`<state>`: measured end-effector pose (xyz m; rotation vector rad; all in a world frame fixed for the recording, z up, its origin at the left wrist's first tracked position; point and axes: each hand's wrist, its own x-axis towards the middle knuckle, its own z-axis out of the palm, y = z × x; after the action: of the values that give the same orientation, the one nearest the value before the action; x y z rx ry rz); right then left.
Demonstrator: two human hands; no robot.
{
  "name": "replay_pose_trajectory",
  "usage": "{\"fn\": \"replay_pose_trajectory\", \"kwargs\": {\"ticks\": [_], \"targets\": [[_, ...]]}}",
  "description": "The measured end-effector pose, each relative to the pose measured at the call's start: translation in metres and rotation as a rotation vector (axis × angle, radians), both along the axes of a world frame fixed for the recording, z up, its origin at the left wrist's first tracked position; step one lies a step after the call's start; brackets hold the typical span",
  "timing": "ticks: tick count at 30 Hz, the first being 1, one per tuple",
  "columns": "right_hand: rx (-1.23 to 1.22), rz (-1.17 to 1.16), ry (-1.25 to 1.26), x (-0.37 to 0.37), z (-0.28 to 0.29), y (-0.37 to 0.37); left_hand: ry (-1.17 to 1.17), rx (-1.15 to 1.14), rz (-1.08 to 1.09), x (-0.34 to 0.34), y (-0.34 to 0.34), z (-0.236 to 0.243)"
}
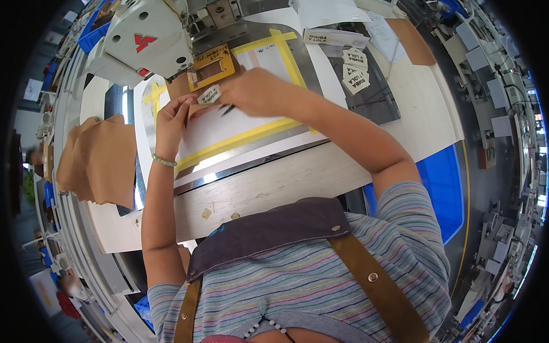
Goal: Sewing brand labels onto leather patches using an industrial sewing machine.
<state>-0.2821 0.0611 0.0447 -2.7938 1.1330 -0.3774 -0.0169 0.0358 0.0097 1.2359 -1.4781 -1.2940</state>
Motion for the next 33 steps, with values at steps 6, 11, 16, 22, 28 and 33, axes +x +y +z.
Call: {"fn": "replay_pose_trajectory", "kwargs": {"ticks": [6, 11, 16, 22, 28, 33], "targets": [[0.223, 0.091, -0.174, 0.018, 0.024, 0.024, -0.456, -0.081, 0.176, 0.038, 0.045, 0.027], [0.111, -0.148, -0.133, 0.029, 0.012, -0.018, -0.578, -0.518, 0.330, 0.075, 0.102, 0.048], [-0.221, -0.068, -0.067, 0.065, -0.022, -0.038, -0.510, -0.461, 0.371, 0.081, 0.125, 0.043], [-0.171, -0.107, 0.032, 0.090, -0.033, -0.038, -0.434, -0.443, 0.383, 0.081, 0.127, 0.042], [-0.064, -0.170, -0.209, 0.052, -0.018, -0.016, -0.753, -0.442, 0.601, 0.121, 0.134, 0.046], [0.052, -0.191, -0.401, 0.003, -0.007, -0.002, -0.680, -0.586, 1.088, 0.217, 0.186, 0.045]]}}
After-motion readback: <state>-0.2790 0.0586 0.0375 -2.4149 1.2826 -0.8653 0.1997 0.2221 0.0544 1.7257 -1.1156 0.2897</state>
